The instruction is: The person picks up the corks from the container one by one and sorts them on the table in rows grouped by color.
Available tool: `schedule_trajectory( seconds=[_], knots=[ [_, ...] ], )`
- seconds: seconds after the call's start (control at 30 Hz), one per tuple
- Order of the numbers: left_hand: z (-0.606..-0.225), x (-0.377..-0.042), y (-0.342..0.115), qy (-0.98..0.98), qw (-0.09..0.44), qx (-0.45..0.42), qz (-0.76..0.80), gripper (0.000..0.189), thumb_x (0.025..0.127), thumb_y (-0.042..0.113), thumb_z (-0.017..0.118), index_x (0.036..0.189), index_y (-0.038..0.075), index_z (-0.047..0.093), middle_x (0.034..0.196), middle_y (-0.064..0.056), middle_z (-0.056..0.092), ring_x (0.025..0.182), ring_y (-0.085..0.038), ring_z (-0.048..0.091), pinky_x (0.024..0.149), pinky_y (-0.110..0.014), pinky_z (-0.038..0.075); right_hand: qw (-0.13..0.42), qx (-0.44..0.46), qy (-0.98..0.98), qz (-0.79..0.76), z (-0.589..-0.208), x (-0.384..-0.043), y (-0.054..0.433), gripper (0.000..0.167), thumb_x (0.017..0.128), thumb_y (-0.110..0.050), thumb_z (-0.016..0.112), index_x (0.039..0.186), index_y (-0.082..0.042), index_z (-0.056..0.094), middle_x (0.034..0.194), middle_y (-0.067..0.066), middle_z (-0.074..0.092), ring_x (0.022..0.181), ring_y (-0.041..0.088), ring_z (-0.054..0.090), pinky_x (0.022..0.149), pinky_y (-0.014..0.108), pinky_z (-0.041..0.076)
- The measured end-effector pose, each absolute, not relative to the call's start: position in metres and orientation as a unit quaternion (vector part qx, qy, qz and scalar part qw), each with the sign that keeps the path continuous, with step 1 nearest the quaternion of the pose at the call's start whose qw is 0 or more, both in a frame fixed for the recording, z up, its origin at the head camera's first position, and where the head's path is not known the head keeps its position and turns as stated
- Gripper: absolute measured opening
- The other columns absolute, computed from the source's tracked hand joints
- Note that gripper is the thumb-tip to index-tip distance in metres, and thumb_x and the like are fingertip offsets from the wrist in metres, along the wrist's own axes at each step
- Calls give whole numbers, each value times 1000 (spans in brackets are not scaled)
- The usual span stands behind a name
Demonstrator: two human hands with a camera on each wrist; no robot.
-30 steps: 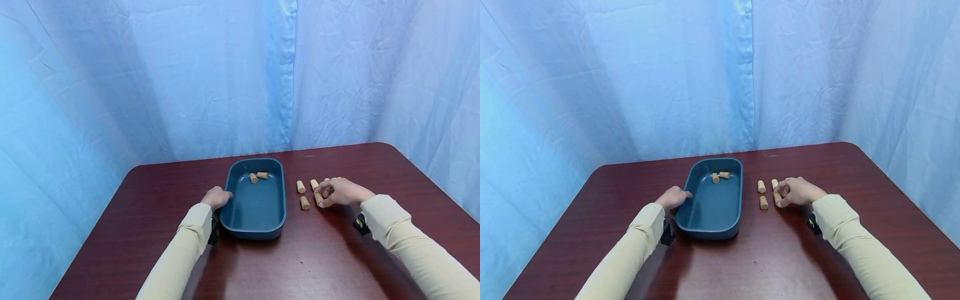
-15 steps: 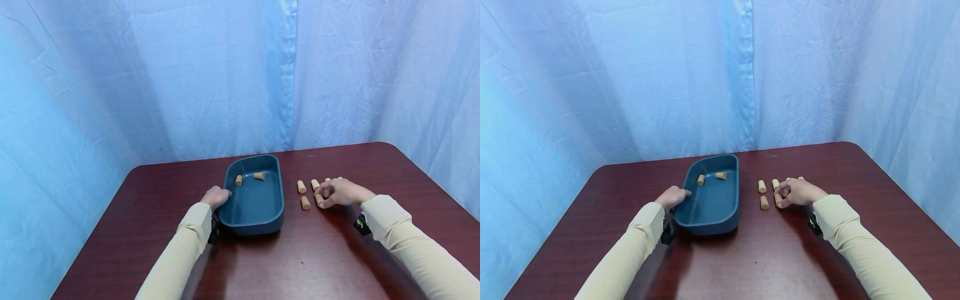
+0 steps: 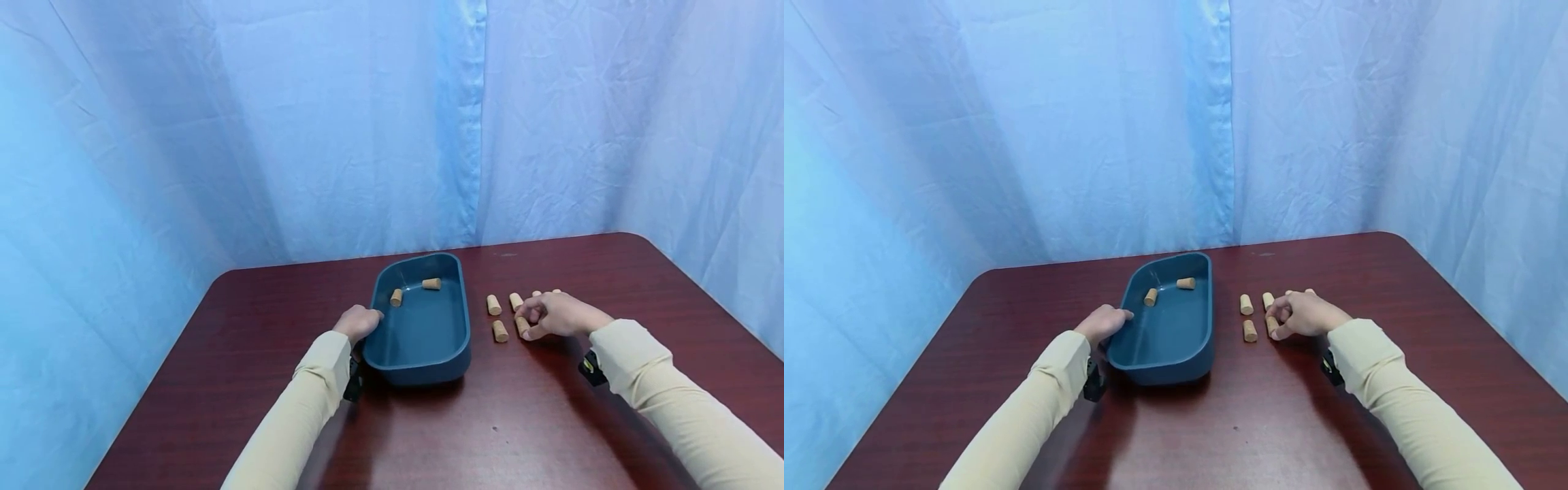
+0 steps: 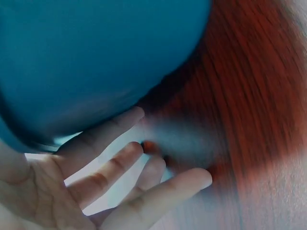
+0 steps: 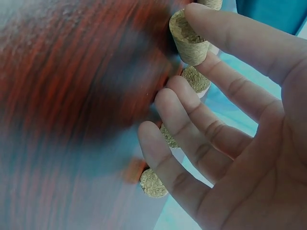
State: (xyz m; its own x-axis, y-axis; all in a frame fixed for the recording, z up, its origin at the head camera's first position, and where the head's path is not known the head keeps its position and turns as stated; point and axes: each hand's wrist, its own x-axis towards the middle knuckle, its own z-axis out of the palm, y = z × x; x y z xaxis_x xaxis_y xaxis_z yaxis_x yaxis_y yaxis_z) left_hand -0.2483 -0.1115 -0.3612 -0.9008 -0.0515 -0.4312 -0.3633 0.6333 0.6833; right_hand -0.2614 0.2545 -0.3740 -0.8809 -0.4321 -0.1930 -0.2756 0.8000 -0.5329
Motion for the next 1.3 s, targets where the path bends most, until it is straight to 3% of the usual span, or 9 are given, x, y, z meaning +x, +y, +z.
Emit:
schedule_trajectory(
  seconds=[1.0, 1.3],
  knots=[
    [-358, -249, -120, 846, 248, -112, 458, 57, 110, 32, 40, 153, -6, 36, 143, -29, 50, 122, -46, 57, 88, -61, 54, 139, -194, 941, -241, -377, -257, 253, 35, 83, -12, 82, 114, -1, 70, 88, 3, 51, 90, 26, 44, 73, 35, 40],
    [-357, -246, -115, 853, 224, -122, 455, 54, 107, 27, 42, 148, -9, 43, 136, -28, 56, 119, -45, 59, 87, -64, 53, 134, -197, 943, -234, -380, -258, 256, 34, 83, -13, 82, 113, -2, 70, 88, 2, 52, 91, 27, 44, 73, 36, 40]
  ],
)
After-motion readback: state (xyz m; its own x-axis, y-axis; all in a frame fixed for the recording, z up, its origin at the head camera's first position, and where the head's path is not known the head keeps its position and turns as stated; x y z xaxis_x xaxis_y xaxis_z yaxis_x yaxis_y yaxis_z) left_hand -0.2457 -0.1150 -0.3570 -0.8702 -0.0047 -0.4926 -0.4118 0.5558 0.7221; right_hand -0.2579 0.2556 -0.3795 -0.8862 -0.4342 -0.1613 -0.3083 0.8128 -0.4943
